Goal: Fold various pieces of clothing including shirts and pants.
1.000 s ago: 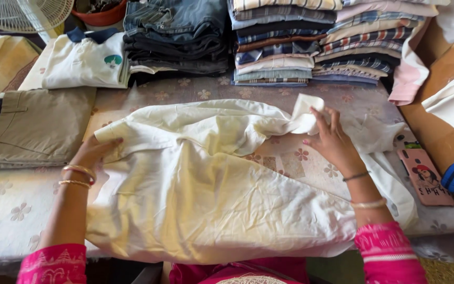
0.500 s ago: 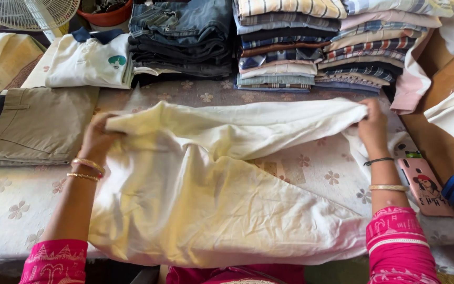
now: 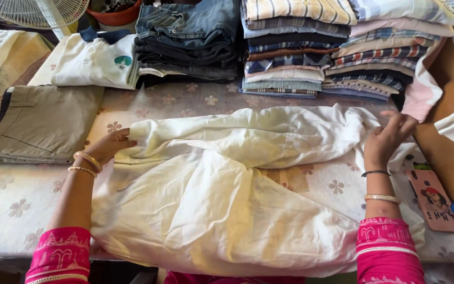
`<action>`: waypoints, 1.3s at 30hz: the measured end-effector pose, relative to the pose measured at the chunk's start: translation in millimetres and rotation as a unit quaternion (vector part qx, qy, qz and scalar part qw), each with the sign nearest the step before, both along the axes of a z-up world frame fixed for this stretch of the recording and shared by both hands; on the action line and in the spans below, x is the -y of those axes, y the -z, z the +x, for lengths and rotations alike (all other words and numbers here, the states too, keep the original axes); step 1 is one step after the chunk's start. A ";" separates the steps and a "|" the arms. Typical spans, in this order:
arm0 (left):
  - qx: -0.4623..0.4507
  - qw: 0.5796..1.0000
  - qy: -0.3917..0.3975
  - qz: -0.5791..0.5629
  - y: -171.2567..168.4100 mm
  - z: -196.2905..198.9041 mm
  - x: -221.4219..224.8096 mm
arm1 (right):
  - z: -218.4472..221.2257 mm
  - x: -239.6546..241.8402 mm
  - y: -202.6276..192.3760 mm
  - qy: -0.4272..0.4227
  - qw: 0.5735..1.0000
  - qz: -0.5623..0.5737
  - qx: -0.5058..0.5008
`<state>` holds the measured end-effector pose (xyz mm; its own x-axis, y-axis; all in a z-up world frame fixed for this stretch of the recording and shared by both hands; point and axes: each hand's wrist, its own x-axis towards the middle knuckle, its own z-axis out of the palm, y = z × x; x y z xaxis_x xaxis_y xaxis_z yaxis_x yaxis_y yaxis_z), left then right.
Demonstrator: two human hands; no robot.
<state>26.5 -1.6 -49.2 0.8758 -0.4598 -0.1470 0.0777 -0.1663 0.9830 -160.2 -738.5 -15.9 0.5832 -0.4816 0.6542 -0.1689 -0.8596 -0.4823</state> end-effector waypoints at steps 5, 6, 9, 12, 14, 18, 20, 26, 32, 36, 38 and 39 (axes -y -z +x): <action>-0.076 0.990 -0.029 -0.114 74.0 49.7 -21.2 | 15.3 -23.1 9.9 -0.122 0.984 -0.127 -0.006; -0.084 0.982 -0.084 -0.146 82.5 57.8 -19.9 | 17.4 -31.4 10.8 -0.135 0.978 -0.154 -0.041; -0.065 0.975 -0.165 -0.135 79.7 58.2 -4.2 | 22.9 -39.1 23.6 -0.145 0.966 -0.177 -0.120; -0.050 0.981 -0.178 -0.067 44.2 32.2 21.3 | 22.8 -18.4 37.3 -0.109 0.959 -0.191 -0.177; -0.061 0.983 -0.167 -0.040 20.2 11.5 33.5 | 20.8 -4.2 39.0 -0.077 0.956 -0.207 -0.193; -0.135 0.990 -0.025 -0.038 -30.6 -19.2 53.1 | 9.7 3.0 24.3 0.054 0.951 -0.160 -0.260; -0.120 0.992 0.029 -0.007 -42.5 -22.2 56.7 | 5.2 10.6 25.1 0.053 0.954 -0.060 -0.289; 0.241 0.959 0.049 0.141 -58.9 12.8 37.2 | -8.4 1.5 -5.0 -0.091 0.987 -0.131 -0.028; 0.487 0.812 -0.081 0.312 -33.2 43.5 25.1 | -6.7 -1.5 5.4 -0.055 0.991 -0.113 0.049; 0.344 0.839 -0.095 0.411 15.5 55.3 13.9 | 1.1 17.7 27.2 -0.030 0.983 -0.156 -0.090; 0.303 0.849 -0.104 0.419 37.4 51.3 2.5 | -2.4 18.4 25.4 -0.010 0.978 -0.156 -0.139; 0.310 0.855 -0.113 0.401 42.1 43.4 -2.0 | -5.5 15.3 19.7 0.000 0.977 -0.171 -0.125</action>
